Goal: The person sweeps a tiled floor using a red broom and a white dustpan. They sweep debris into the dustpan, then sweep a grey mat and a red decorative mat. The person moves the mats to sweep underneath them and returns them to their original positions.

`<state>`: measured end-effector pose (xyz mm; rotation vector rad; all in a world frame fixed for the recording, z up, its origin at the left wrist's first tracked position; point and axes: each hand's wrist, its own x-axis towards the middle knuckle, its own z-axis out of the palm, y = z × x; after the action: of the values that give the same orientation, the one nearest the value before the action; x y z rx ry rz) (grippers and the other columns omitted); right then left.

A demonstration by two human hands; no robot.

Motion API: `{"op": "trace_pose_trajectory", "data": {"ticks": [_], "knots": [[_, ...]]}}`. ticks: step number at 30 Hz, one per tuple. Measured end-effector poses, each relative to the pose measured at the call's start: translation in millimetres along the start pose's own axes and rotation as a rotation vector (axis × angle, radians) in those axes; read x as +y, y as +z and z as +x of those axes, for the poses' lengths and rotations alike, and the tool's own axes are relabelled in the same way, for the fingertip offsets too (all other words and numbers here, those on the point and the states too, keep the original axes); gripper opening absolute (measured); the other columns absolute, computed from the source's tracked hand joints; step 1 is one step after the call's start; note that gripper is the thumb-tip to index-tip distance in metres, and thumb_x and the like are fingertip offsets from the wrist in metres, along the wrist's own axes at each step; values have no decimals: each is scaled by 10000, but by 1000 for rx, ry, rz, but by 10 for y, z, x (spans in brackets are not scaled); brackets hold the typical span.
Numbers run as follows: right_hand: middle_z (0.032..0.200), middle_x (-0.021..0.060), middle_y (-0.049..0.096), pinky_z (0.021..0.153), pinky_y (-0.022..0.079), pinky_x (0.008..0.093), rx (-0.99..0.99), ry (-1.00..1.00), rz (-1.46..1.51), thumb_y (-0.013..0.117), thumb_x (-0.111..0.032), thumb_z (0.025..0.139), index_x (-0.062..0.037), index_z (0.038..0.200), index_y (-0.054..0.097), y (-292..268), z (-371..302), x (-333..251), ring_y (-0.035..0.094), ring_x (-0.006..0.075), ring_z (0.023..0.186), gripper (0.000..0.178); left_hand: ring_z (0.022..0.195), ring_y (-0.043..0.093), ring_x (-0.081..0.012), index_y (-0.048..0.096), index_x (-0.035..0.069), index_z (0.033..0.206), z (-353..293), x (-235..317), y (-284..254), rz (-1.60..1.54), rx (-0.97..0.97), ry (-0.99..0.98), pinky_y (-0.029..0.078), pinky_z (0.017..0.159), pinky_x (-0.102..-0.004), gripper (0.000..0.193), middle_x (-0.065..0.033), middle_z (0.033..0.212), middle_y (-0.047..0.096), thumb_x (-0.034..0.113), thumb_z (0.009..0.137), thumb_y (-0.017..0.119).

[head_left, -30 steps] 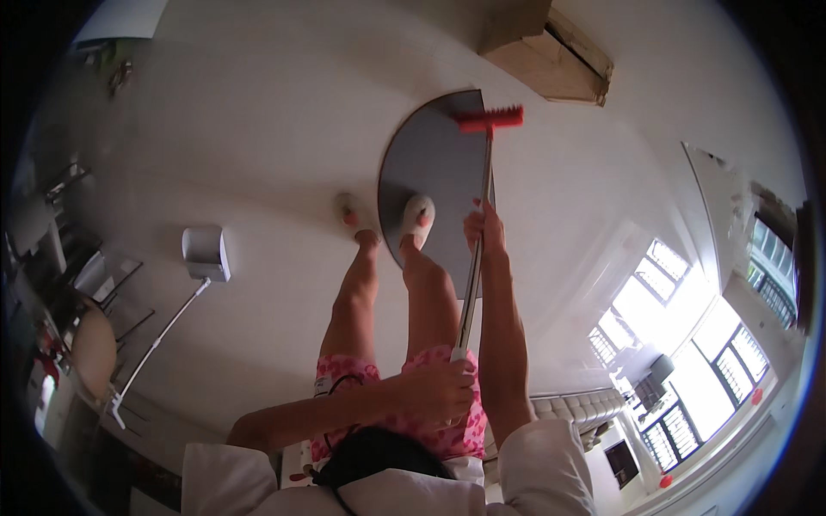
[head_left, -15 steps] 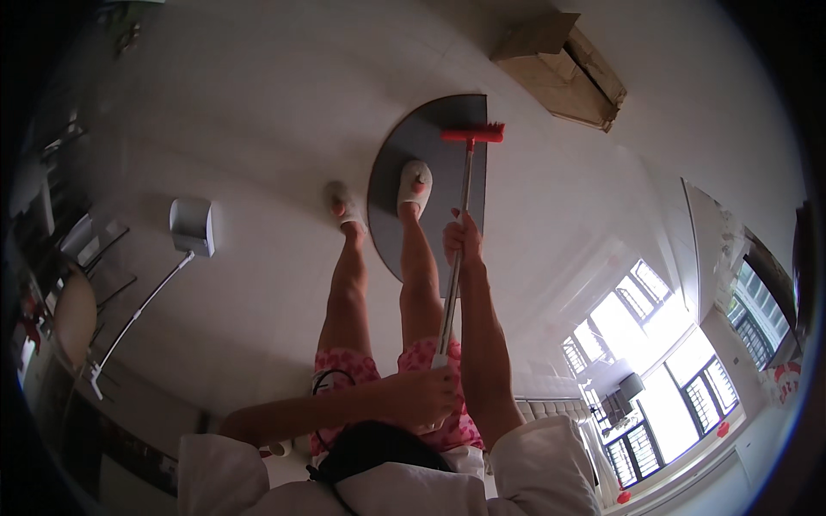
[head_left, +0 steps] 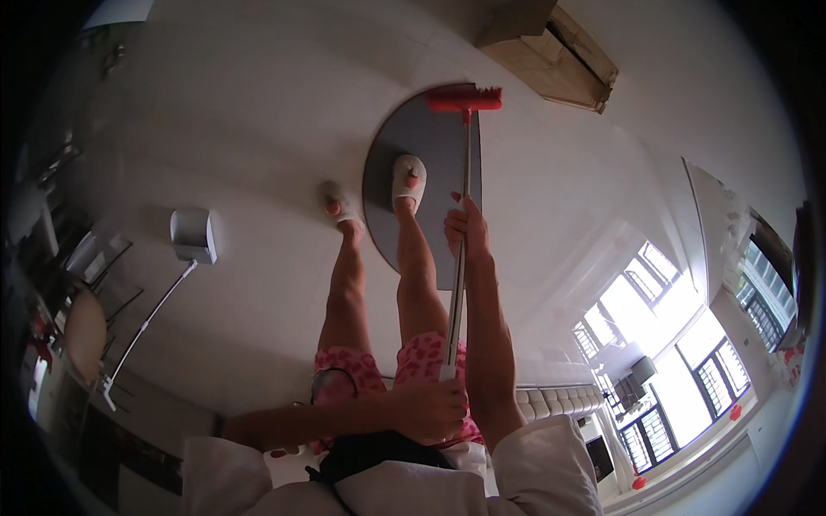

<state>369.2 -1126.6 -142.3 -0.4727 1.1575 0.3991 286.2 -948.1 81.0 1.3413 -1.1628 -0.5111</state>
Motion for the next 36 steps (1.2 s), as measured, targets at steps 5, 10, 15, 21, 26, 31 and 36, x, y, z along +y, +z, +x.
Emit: {"op": "trace_pose_trajectory", "data": {"ticks": [5, 10, 15, 21, 26, 31, 36], "knots": [[637, -57, 290, 389, 216, 181, 95, 3, 45, 515, -300, 1002, -63, 1161, 464, -143, 7, 71, 268, 33, 491, 290, 804, 564, -215, 610, 55, 709, -61, 12, 29, -73, -15, -78, 442, 837, -373, 91, -52, 738, 578, 142, 723, 634], [633, -60, 290, 378, 204, 189, 91, 134, 27, 515, -297, 1002, -71, 1144, 472, -221, 133, 364, 267, 33, 484, 271, 726, 531, -200, 616, 67, 674, -50, 85, -98, -56, -28, -95, 424, 786, -353, 140, -52, 699, 543, 195, 731, 627], [633, -66, 296, 379, 204, 182, 134, 90, -72, 527, -306, 998, -74, 1153, 482, -26, -131, 330, 268, 29, 483, 283, 726, 525, -211, 600, 62, 674, -43, 237, -159, -75, 5, -87, 424, 775, -357, 136, -56, 723, 544, 183, 730, 628], [641, -60, 328, 385, 226, 175, 63, 5, 91, 543, -322, 991, -72, 1164, 489, -147, -113, 8, 284, 30, 487, 308, 804, 548, -218, 606, 64, 701, -21, 136, 51, -69, -21, -91, 429, 825, -364, 105, -59, 766, 557, 165, 722, 626], [641, -47, 332, 386, 241, 180, 47, 107, 41, 544, -311, 988, -66, 1131, 494, -387, 120, 232, 293, 37, 483, 288, 831, 557, -213, 608, 72, 704, 16, 18, -20, -121, -71, -98, 419, 840, -353, 119, -58, 771, 563, 185, 734, 629], [639, -50, 318, 384, 229, 181, 24, 124, 62, 545, -311, 986, -58, 1160, 489, -224, -123, 273, 281, 39, 481, 311, 839, 540, -217, 607, 64, 724, 112, 218, -52, -126, -107, -121, 402, 850, -369, 146, -58, 786, 569, 207, 745, 628], [623, -59, 316, 375, 218, 183, -2, -4, -15, 549, -328, 986, -87, 1180, 499, -251, -121, 50, 267, 41, 462, 313, 858, 535, -223, 606, 70, 722, 94, 159, 79, -91, -38, -150, 407, 850, -359, 135, -69, 807, 568, 199, 746, 639]]}}
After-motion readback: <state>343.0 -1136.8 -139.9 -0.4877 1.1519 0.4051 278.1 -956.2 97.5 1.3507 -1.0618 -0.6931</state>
